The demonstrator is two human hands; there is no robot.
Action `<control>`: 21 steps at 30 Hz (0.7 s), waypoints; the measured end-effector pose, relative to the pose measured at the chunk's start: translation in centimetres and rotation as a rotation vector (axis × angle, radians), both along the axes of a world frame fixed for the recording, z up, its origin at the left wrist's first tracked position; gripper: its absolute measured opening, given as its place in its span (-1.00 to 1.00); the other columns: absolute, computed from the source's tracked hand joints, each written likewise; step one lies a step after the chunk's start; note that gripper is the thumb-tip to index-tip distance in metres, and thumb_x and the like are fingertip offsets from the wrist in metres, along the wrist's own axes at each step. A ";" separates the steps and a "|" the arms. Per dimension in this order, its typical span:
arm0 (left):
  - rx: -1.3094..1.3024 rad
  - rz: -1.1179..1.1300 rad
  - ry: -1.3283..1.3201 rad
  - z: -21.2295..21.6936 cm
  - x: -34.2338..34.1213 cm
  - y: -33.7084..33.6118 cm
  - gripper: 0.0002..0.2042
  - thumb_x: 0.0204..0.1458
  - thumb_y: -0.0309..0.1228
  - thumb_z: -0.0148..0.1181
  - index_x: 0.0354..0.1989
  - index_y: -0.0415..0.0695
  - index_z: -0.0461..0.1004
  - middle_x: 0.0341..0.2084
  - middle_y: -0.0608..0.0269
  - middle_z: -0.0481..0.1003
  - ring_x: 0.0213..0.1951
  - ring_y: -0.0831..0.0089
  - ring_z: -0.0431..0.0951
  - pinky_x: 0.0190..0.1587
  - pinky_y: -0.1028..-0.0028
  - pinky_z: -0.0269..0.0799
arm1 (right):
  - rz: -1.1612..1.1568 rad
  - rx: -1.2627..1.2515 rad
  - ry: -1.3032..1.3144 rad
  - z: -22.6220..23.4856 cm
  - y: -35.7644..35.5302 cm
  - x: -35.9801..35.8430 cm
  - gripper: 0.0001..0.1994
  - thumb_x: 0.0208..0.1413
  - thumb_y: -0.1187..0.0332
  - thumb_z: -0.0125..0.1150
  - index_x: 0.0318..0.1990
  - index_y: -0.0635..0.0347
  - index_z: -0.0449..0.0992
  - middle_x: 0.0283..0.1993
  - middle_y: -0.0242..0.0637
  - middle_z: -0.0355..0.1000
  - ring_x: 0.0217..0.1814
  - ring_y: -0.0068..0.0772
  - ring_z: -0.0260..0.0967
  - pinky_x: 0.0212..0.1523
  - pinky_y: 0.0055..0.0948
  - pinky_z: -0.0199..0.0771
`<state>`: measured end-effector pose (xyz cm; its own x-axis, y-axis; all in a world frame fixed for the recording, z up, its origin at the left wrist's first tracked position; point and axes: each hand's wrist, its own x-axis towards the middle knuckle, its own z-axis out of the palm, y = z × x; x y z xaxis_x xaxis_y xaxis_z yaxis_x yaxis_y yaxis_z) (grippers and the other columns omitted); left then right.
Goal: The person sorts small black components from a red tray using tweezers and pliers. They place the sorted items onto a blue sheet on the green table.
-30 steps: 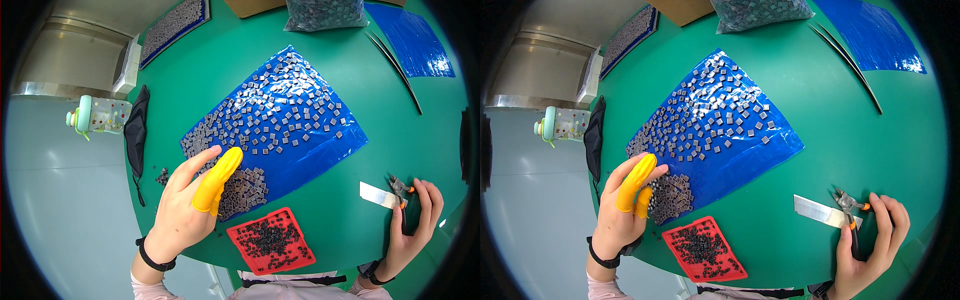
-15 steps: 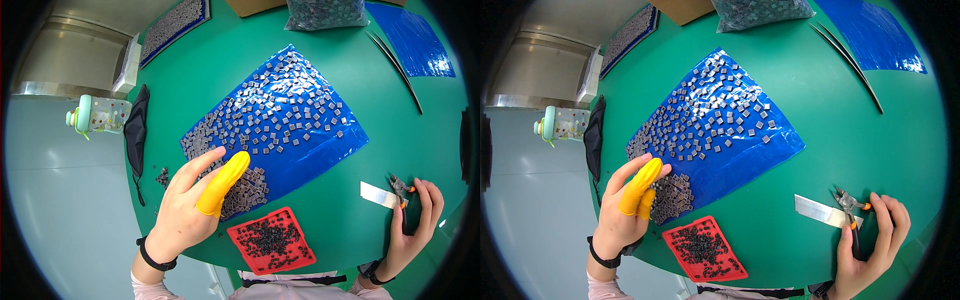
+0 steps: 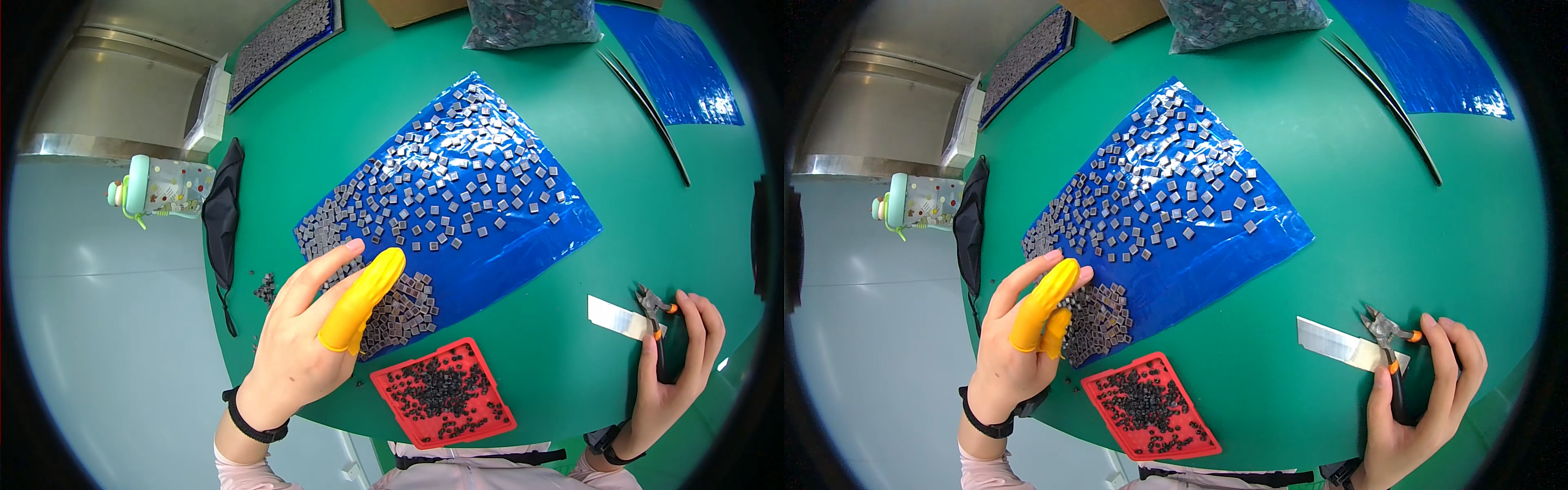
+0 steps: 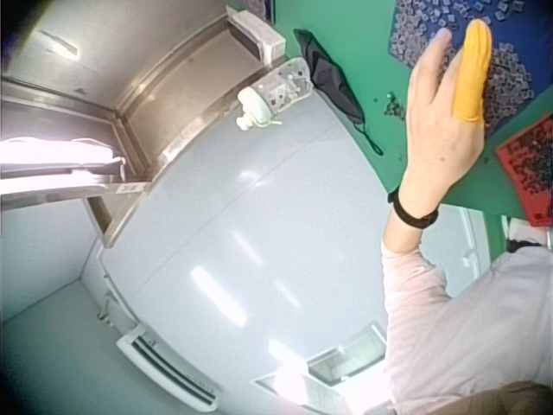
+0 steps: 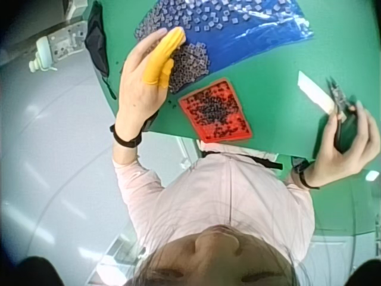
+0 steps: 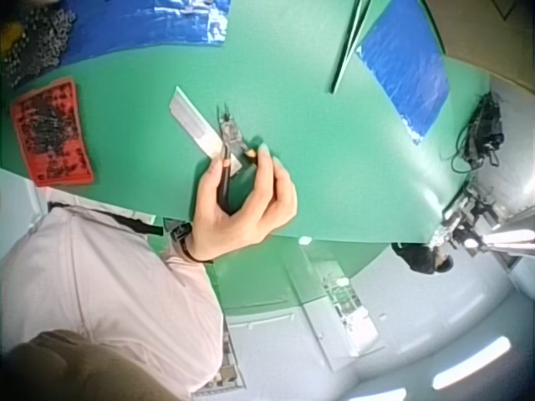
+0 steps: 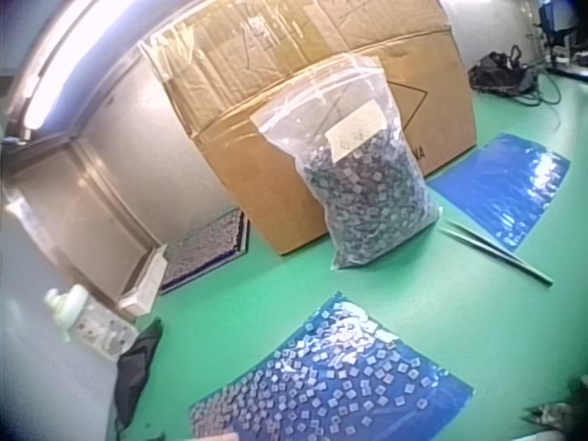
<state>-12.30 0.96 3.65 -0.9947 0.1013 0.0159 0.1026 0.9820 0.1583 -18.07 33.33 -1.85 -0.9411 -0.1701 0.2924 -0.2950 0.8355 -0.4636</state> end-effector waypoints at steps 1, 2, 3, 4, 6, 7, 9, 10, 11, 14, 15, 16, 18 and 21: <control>-0.002 0.005 0.003 0.1 0.0 0.0 -0.56 -0.24 -0.71 0.20 -0.08 -0.17 0.52 0.00 0.08 0.44 0.03 0.16 0.46 0.04 0.28 0.41 | 0.001 -0.006 -0.001 0.0 0.0 0.0 -0.54 -0.19 0.63 0.16 0.00 0.31 0.45 0.05 -0.15 0.28 0.12 -0.18 0.27 0.16 -0.29 0.26; -0.003 0.009 0.006 0.2 0.0 0.1 -0.57 -0.24 -0.71 0.21 -0.08 -0.17 0.52 0.00 0.08 0.45 0.03 0.17 0.46 0.03 0.29 0.41 | 0.000 -0.011 -0.002 0.0 0.0 0.0 -0.54 -0.19 0.63 0.16 0.00 0.31 0.45 0.05 -0.15 0.28 0.12 -0.18 0.27 0.16 -0.29 0.26; -0.003 0.005 0.013 0.3 0.0 0.1 -0.58 -0.24 -0.70 0.23 -0.09 -0.17 0.53 -0.02 0.09 0.46 0.02 0.17 0.47 0.01 0.30 0.42 | 0.001 -0.013 -0.001 0.0 0.0 -0.1 -0.54 -0.19 0.63 0.16 0.00 0.31 0.45 0.05 -0.15 0.28 0.12 -0.18 0.27 0.16 -0.29 0.27; -0.003 0.002 0.019 0.4 0.1 0.0 -0.58 -0.24 -0.69 0.24 -0.10 -0.17 0.53 -0.03 0.10 0.47 0.00 0.18 0.48 0.00 0.30 0.42 | 0.001 -0.015 -0.001 0.0 0.0 -0.1 -0.54 -0.19 0.63 0.16 0.00 0.31 0.45 0.05 -0.15 0.28 0.12 -0.18 0.27 0.15 -0.29 0.27; 0.014 0.007 0.039 0.4 0.3 -0.1 -0.60 -0.25 -0.68 0.26 -0.12 -0.17 0.54 -0.05 0.11 0.49 -0.02 0.19 0.49 -0.03 0.31 0.43 | 0.001 -0.017 0.003 0.0 0.0 -0.1 -0.54 -0.19 0.64 0.15 0.00 0.31 0.45 0.05 -0.15 0.28 0.11 -0.18 0.27 0.15 -0.29 0.27; 0.030 0.016 0.051 0.4 0.4 -0.1 -0.60 -0.25 -0.67 0.27 -0.13 -0.16 0.54 -0.07 0.12 0.50 -0.04 0.19 0.50 -0.04 0.31 0.44 | 0.001 -0.018 0.005 0.0 0.0 -0.1 -0.54 -0.19 0.64 0.15 0.00 0.31 0.45 0.05 -0.15 0.28 0.11 -0.18 0.27 0.15 -0.29 0.27; 0.039 0.017 0.060 0.3 0.5 -0.1 -0.60 -0.27 -0.66 0.29 -0.14 -0.16 0.55 -0.08 0.13 0.50 -0.05 0.20 0.52 -0.06 0.31 0.45 | 0.002 -0.019 0.004 -0.1 0.0 -0.1 -0.54 -0.19 0.64 0.15 0.00 0.32 0.45 0.05 -0.14 0.28 0.11 -0.18 0.27 0.15 -0.29 0.27; 0.033 0.006 0.057 0.3 0.4 -0.1 -0.60 -0.28 -0.66 0.29 -0.14 -0.16 0.55 -0.08 0.13 0.51 -0.06 0.20 0.52 -0.07 0.31 0.45 | 0.000 -0.017 0.002 0.0 -0.1 -0.1 -0.54 -0.19 0.64 0.15 0.00 0.32 0.45 0.05 -0.14 0.28 0.11 -0.18 0.28 0.15 -0.29 0.28; 0.028 -0.005 0.055 0.3 0.4 -0.1 -0.60 -0.28 -0.66 0.29 -0.15 -0.16 0.55 -0.09 0.13 0.51 -0.07 0.20 0.52 -0.07 0.30 0.45 | -0.003 -0.013 0.001 0.0 -0.1 -0.1 -0.54 -0.19 0.64 0.15 0.00 0.32 0.45 0.05 -0.14 0.28 0.11 -0.18 0.28 0.15 -0.29 0.28; 0.010 -0.014 0.038 0.3 0.4 -0.1 -0.58 -0.30 -0.67 0.29 -0.14 -0.15 0.55 -0.09 0.14 0.51 -0.05 0.21 0.51 -0.06 0.31 0.45 | 0.003 -0.029 -0.008 0.0 -0.1 -0.1 -0.55 -0.19 0.64 0.15 -0.01 0.32 0.45 0.05 -0.14 0.28 0.11 -0.18 0.28 0.14 -0.29 0.28; 0.010 -0.017 0.038 0.2 0.4 -0.1 -0.58 -0.30 -0.67 0.28 -0.14 -0.15 0.55 -0.09 0.14 0.51 -0.04 0.21 0.51 -0.06 0.31 0.44 | 0.005 -0.028 -0.005 0.0 -0.1 -0.1 -0.55 -0.19 0.64 0.15 -0.01 0.32 0.45 0.05 -0.14 0.28 0.11 -0.18 0.28 0.14 -0.29 0.29; 0.010 -0.020 0.038 0.2 0.4 -0.1 -0.57 -0.31 -0.67 0.28 -0.14 -0.15 0.55 -0.09 0.15 0.51 -0.03 0.21 0.51 -0.05 0.31 0.44 | 0.006 -0.027 -0.003 -0.1 0.0 -0.1 -0.55 -0.19 0.64 0.15 -0.01 0.32 0.45 0.05 -0.14 0.28 0.11 -0.18 0.28 0.14 -0.29 0.29; 0.008 -0.024 0.036 0.2 0.4 -0.1 -0.57 -0.32 -0.68 0.28 -0.13 -0.15 0.55 -0.09 0.15 0.51 -0.02 0.22 0.50 -0.05 0.31 0.44 | 0.009 -0.027 0.001 -0.1 0.0 -0.1 -0.55 -0.19 0.64 0.15 -0.01 0.32 0.45 0.05 -0.14 0.28 0.11 -0.19 0.28 0.14 -0.29 0.29; 0.000 -0.030 0.028 0.4 0.5 -0.1 -0.56 -0.32 -0.69 0.27 -0.13 -0.15 0.55 -0.09 0.16 0.51 -0.01 0.22 0.50 -0.04 0.31 0.44 | 0.009 -0.033 0.001 0.0 -0.1 -0.1 -0.55 -0.19 0.64 0.16 -0.01 0.32 0.45 0.05 -0.15 0.28 0.11 -0.19 0.28 0.14 -0.30 0.29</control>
<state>-11.77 0.86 4.04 -0.9904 0.1309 0.0442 0.1363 0.9784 0.1553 -18.14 33.26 -1.86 -0.9392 -0.1693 0.2988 -0.3033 0.8170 -0.4904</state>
